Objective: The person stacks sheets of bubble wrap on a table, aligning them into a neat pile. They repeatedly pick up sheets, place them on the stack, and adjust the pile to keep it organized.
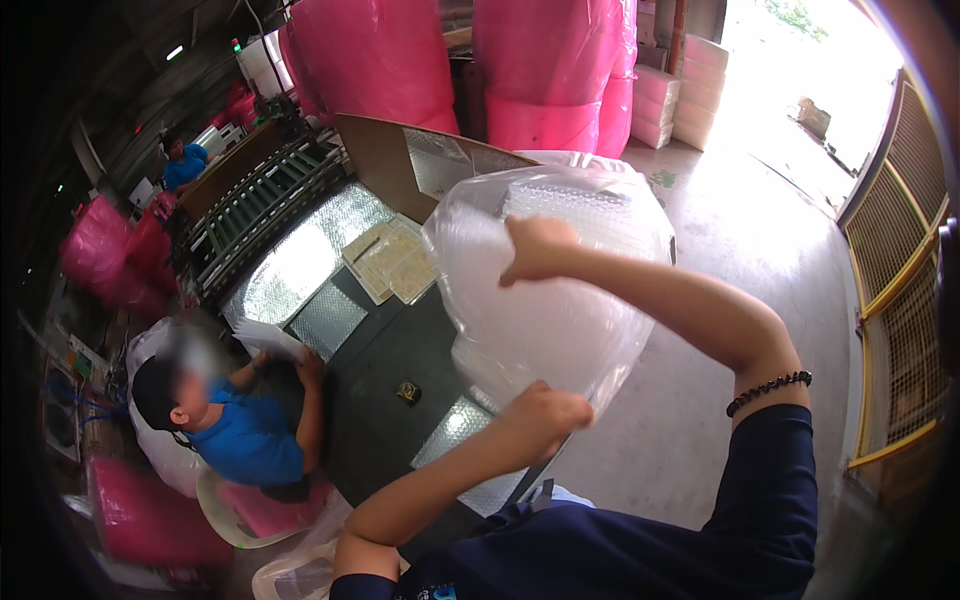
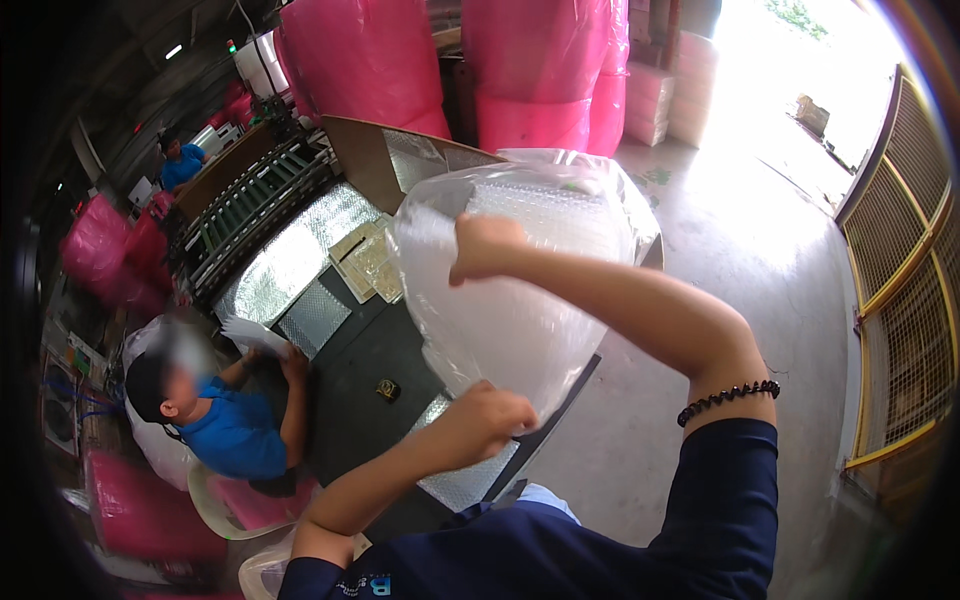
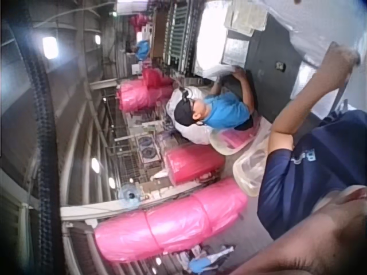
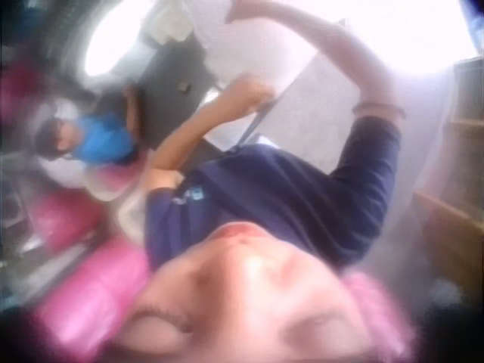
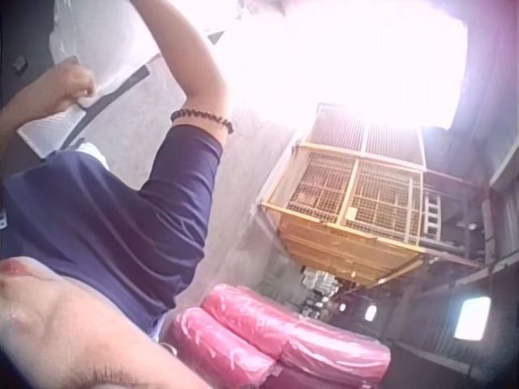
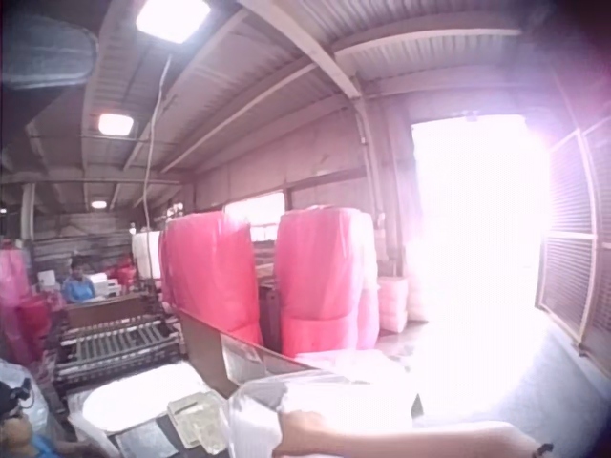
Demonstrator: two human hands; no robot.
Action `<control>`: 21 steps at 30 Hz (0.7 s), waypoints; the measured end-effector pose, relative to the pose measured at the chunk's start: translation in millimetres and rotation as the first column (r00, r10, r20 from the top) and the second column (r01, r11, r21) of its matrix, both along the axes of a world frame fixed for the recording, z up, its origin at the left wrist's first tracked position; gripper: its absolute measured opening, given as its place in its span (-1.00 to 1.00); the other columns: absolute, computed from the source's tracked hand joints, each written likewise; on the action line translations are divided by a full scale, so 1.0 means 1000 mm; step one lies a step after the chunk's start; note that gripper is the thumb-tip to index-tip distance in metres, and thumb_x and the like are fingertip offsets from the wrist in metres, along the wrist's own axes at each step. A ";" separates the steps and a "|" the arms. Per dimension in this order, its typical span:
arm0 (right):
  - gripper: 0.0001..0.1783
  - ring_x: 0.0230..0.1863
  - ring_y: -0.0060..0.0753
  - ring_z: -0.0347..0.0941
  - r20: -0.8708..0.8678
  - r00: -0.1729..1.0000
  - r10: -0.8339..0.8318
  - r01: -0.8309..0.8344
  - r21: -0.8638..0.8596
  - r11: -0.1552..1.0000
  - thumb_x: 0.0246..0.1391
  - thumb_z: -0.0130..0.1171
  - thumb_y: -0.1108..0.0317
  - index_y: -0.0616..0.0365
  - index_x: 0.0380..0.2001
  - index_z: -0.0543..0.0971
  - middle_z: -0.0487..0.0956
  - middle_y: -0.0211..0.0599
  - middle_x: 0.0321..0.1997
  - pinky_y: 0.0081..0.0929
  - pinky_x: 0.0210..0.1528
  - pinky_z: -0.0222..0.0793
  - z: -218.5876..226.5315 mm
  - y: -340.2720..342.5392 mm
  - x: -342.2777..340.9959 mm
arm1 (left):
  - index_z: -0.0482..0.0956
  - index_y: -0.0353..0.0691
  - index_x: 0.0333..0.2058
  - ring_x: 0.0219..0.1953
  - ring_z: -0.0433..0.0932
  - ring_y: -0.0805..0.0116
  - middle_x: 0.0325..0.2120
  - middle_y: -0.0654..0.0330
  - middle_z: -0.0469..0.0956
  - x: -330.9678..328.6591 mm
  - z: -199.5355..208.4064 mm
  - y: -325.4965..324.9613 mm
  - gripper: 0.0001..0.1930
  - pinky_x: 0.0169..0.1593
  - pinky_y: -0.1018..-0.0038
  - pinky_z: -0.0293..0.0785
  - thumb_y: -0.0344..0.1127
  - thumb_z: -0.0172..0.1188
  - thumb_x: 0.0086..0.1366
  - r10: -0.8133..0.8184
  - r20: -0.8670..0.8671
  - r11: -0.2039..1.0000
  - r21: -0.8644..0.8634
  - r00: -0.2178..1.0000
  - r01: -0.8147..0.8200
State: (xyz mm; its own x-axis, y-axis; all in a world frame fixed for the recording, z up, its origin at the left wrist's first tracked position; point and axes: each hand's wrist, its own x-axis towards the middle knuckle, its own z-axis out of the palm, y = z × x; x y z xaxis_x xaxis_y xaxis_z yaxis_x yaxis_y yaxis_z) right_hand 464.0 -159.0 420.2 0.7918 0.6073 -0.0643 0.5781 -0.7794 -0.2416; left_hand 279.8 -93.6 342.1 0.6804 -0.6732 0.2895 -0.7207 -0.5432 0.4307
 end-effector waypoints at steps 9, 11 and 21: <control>-0.21 -0.31 -0.02 0.50 -0.093 0.960 0.263 -0.276 -0.206 0.939 -0.34 0.31 0.11 0.42 -0.13 0.20 0.52 -0.03 -0.39 -0.26 -0.29 0.43 -0.034 -0.016 -0.065 | 0.52 -0.08 -0.39 -0.23 0.47 0.33 -0.44 0.29 0.52 -0.001 -0.056 0.082 -0.84 -0.09 0.22 0.23 -0.28 0.21 -0.01 0.282 0.220 0.802 0.481 0.934 -0.355; -0.20 -0.33 -0.09 0.52 -0.140 0.947 0.289 -0.319 -0.298 0.900 -0.38 0.31 0.17 0.45 -0.09 0.22 0.55 -0.08 -0.43 -0.32 -0.35 0.44 -0.027 -0.014 -0.057 | 0.53 -0.04 -0.44 -0.27 0.48 0.34 -0.48 0.36 0.52 0.015 -0.067 0.107 -0.90 -0.11 0.19 0.20 -0.28 0.17 0.01 0.439 0.247 0.602 0.633 0.864 -0.487; -0.32 -0.16 0.08 0.42 0.180 0.971 0.160 -0.185 0.131 0.974 -0.15 0.19 0.06 0.45 -0.13 0.28 0.36 0.12 -0.11 -0.28 -0.19 0.41 -0.068 -0.016 -0.062 | 0.44 -0.06 -0.23 -0.37 0.47 0.38 -0.48 0.34 0.48 -0.017 0.032 0.081 -0.72 -0.14 0.38 0.19 -0.11 0.12 0.10 0.365 0.207 0.886 0.222 0.908 -0.407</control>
